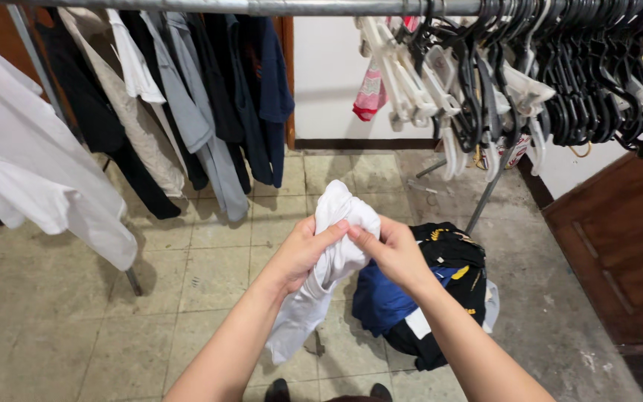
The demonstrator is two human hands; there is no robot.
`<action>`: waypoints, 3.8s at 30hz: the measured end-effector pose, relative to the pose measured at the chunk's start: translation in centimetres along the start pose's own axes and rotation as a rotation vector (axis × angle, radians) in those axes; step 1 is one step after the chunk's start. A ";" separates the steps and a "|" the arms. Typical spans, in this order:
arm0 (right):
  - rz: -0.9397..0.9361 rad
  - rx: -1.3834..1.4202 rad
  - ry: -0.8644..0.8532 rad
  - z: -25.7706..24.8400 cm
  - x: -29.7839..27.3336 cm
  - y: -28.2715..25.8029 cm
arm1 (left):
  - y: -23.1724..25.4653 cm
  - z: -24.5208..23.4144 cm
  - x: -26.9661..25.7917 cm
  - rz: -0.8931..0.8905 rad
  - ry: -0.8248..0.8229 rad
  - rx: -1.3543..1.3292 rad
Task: The person picks up white t-shirts from a pile on the floor, unfolds them, places them on hangers, and hangs them on a metal clothing rack. The person repeats this process for multiple shirts, adjusting each one before hanging it.
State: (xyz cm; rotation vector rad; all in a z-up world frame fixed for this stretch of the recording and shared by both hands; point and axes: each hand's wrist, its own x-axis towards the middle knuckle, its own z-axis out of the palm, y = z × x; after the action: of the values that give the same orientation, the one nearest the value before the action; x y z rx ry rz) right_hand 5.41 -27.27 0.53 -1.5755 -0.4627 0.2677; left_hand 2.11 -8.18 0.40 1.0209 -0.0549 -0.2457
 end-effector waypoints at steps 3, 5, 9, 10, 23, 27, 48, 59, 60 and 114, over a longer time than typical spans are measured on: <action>-0.047 -0.003 0.073 -3.8 -0.3 -0.9 | -1.0 3.6 0.9 0.102 0.067 0.185; -0.057 0.066 0.120 -6.4 -0.6 -2.4 | -1.2 5.9 1.4 0.215 0.107 0.419; -0.135 0.285 0.166 -12.2 -1.3 -6.3 | -2.6 10.3 2.0 0.384 0.295 0.947; -0.158 0.310 0.171 -13.5 -1.7 -7.5 | -3.0 11.3 2.3 0.401 0.361 1.051; -0.467 0.297 0.428 -29.1 -7.8 -9.4 | -16.0 15.0 4.5 0.887 0.327 1.393; -0.411 0.260 0.519 -31.4 -7.9 -4.1 | -19.4 11.5 8.4 0.078 0.400 0.903; 0.264 -0.404 0.042 -27.7 -5.2 4.0 | -15.3 16.0 17.4 0.203 -0.033 0.979; 0.199 -0.244 0.086 -35.3 -5.4 -0.5 | -22.5 18.0 19.2 0.068 0.479 1.093; 0.192 -0.258 0.085 -36.7 -5.5 -0.5 | -23.1 18.2 20.1 0.009 0.480 0.971; 0.084 -0.041 -0.235 -43.6 -7.3 3.3 | -18.4 35.8 19.1 0.425 0.464 1.114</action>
State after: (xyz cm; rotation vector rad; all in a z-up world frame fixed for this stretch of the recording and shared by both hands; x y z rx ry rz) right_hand 18.64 -69.52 -0.78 -1.6130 -0.5874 0.5137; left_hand 11.67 -51.64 2.18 2.1092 0.0214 0.4816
